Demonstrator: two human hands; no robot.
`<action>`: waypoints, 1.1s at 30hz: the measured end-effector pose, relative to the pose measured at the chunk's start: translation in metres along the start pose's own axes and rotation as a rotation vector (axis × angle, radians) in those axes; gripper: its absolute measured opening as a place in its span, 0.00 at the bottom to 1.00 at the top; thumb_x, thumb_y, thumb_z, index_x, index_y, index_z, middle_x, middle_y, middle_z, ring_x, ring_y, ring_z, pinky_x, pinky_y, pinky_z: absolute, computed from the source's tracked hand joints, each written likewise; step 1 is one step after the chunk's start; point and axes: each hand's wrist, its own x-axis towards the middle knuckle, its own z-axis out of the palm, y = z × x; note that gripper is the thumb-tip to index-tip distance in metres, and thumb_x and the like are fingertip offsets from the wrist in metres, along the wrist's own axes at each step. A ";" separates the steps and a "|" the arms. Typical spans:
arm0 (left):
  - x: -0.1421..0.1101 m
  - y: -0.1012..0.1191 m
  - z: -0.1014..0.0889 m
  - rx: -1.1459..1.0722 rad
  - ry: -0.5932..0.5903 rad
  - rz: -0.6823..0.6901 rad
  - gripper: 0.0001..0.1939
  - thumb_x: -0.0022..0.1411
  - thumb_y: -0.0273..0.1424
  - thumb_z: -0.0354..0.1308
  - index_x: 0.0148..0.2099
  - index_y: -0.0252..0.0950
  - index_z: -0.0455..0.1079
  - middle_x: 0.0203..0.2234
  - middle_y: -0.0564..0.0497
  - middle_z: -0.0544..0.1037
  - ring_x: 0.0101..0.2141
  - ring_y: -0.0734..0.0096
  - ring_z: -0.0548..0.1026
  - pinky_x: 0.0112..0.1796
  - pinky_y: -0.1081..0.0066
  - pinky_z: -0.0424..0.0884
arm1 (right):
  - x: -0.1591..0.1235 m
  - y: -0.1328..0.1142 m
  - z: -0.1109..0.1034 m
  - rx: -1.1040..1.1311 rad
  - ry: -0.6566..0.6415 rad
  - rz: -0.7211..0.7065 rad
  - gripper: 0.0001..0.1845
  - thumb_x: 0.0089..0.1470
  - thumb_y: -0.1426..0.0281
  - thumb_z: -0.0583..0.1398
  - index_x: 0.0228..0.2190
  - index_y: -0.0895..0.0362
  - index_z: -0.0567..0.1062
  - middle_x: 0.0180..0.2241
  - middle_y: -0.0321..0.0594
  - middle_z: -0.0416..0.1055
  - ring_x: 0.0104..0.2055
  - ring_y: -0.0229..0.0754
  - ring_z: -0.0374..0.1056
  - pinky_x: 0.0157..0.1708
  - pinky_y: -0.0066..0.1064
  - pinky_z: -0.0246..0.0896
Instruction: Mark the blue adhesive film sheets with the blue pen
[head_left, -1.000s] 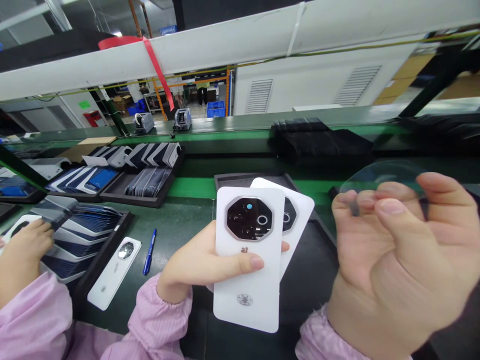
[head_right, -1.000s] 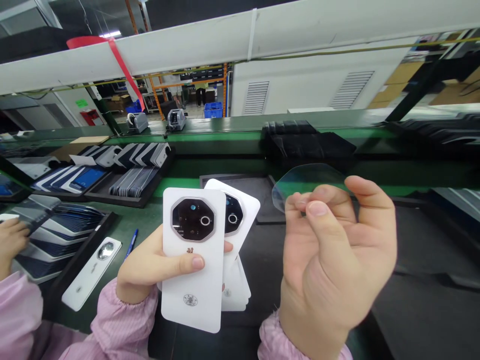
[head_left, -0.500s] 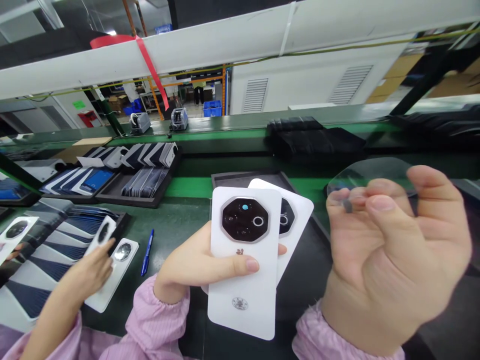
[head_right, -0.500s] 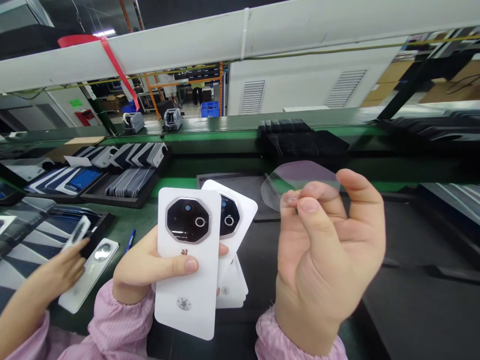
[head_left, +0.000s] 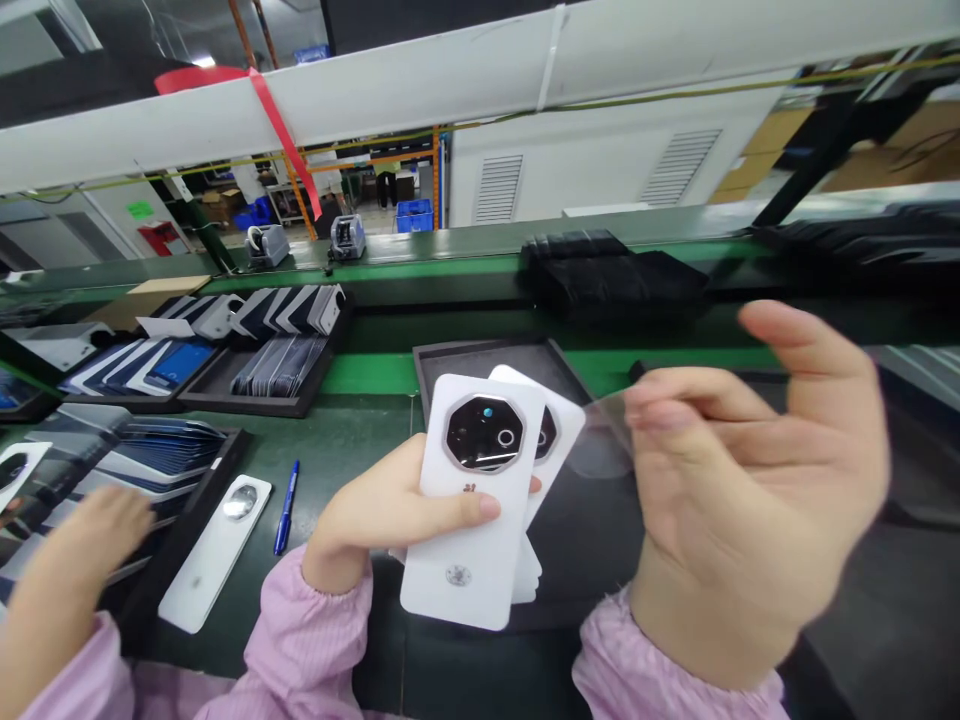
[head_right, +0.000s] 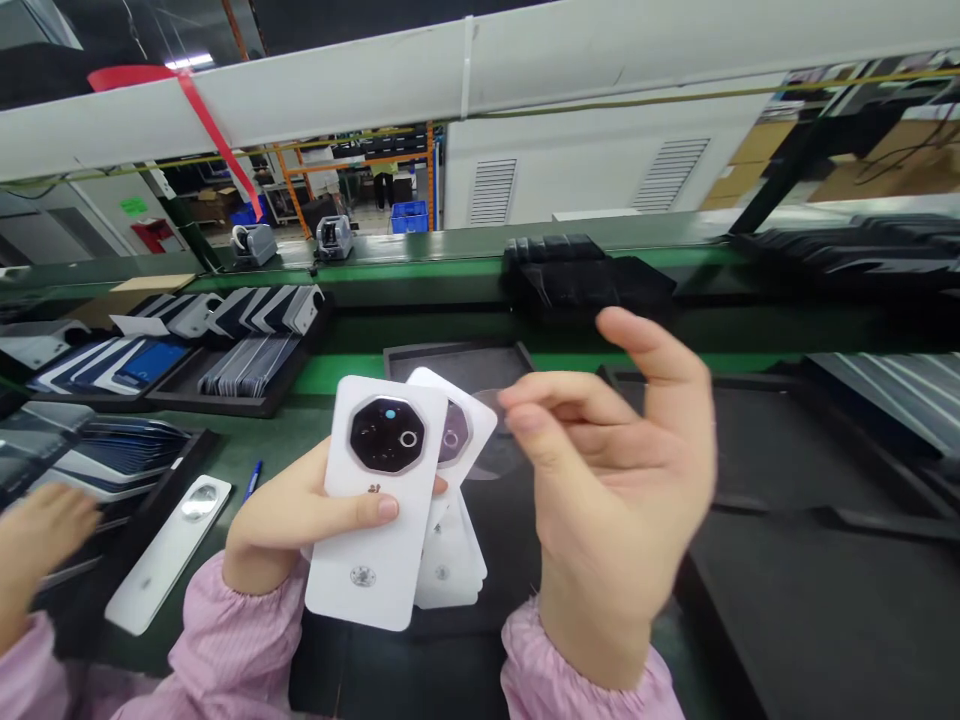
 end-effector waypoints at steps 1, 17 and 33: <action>0.004 -0.002 -0.003 0.050 -0.006 -0.019 0.19 0.62 0.35 0.68 0.53 0.33 0.77 0.50 0.41 0.81 0.46 0.59 0.80 0.46 0.68 0.77 | -0.001 0.001 0.001 -0.025 -0.070 0.007 0.29 0.49 0.77 0.72 0.51 0.48 0.76 0.28 0.32 0.77 0.33 0.37 0.74 0.33 0.27 0.73; 0.027 -0.015 -0.017 0.075 -0.104 -0.028 0.27 0.59 0.42 0.70 0.55 0.32 0.75 0.50 0.39 0.79 0.50 0.52 0.78 0.50 0.59 0.75 | -0.003 0.026 0.003 -0.423 -0.491 -0.166 0.32 0.58 0.73 0.66 0.61 0.48 0.63 0.36 0.35 0.74 0.35 0.42 0.72 0.39 0.39 0.71; 0.042 -0.035 0.003 0.555 0.323 0.280 0.43 0.63 0.34 0.58 0.75 0.36 0.44 0.58 0.38 0.75 0.56 0.52 0.76 0.57 0.56 0.70 | -0.023 0.082 -0.016 -0.356 -0.534 0.497 0.71 0.37 0.50 0.74 0.67 0.46 0.36 0.64 0.55 0.49 0.70 0.60 0.49 0.58 0.52 0.67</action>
